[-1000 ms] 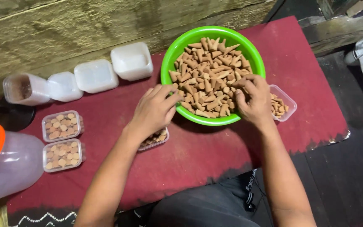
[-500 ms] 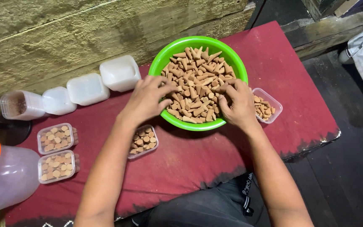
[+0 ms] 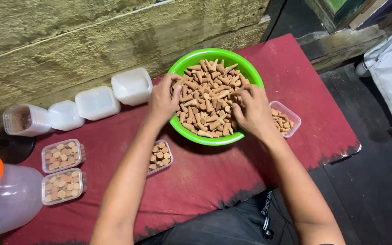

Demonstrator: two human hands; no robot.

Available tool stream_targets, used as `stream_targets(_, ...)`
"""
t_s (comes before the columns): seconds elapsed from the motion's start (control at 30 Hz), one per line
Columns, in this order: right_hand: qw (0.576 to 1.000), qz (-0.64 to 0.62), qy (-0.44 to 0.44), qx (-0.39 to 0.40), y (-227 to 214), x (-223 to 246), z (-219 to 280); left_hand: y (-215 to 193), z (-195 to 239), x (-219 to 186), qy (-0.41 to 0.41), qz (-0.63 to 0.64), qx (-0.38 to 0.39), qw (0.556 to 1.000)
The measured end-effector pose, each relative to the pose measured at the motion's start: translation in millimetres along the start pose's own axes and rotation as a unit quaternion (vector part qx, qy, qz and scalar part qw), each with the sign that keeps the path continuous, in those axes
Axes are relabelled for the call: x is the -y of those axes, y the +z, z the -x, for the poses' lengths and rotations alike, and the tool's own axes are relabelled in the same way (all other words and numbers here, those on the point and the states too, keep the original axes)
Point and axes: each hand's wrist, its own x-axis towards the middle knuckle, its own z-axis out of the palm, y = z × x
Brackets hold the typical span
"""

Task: Packing incense cones from a large bowl into small plastic containers.

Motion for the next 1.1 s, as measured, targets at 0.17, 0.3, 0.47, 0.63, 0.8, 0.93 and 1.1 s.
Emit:
stream_targets(0.17, 0.984, -0.036, -0.129, 0.116, -3, 81, -39, 1, 7, -11, 0.021, -0.077, -0.037, 0.996)
stream_targets(0.3, 0.929, 0.076, -0.153, 0.329, 27, 106, -45, 1, 8, -12, 0.023, -0.120, -0.017, 0.992)
stream_targets(0.47, 0.957, 0.112, -0.173, 0.202, 49, 56, -58, -3, 8, -16, 0.007, -0.103, 0.004, 0.995)
stream_targets(0.63, 0.980, -0.033, -0.179, 0.075, 54, -13, -70, 0, 8, -16, 0.008, -0.101, -0.004, 0.995)
stream_targets(0.8, 0.951, 0.286, -0.115, 0.032, 29, -73, -84, 1, 6, -15, 0.014, -0.106, -0.012, 0.994)
stream_targets(0.93, 0.945, 0.296, -0.123, 0.067, 46, -88, -95, 3, 9, -9, 0.014, -0.114, -0.013, 0.993)
stream_targets(1.1, 0.975, 0.162, -0.062, 0.138, 80, -95, -101, 0, 8, -13, 0.005, -0.104, -0.014, 0.994)
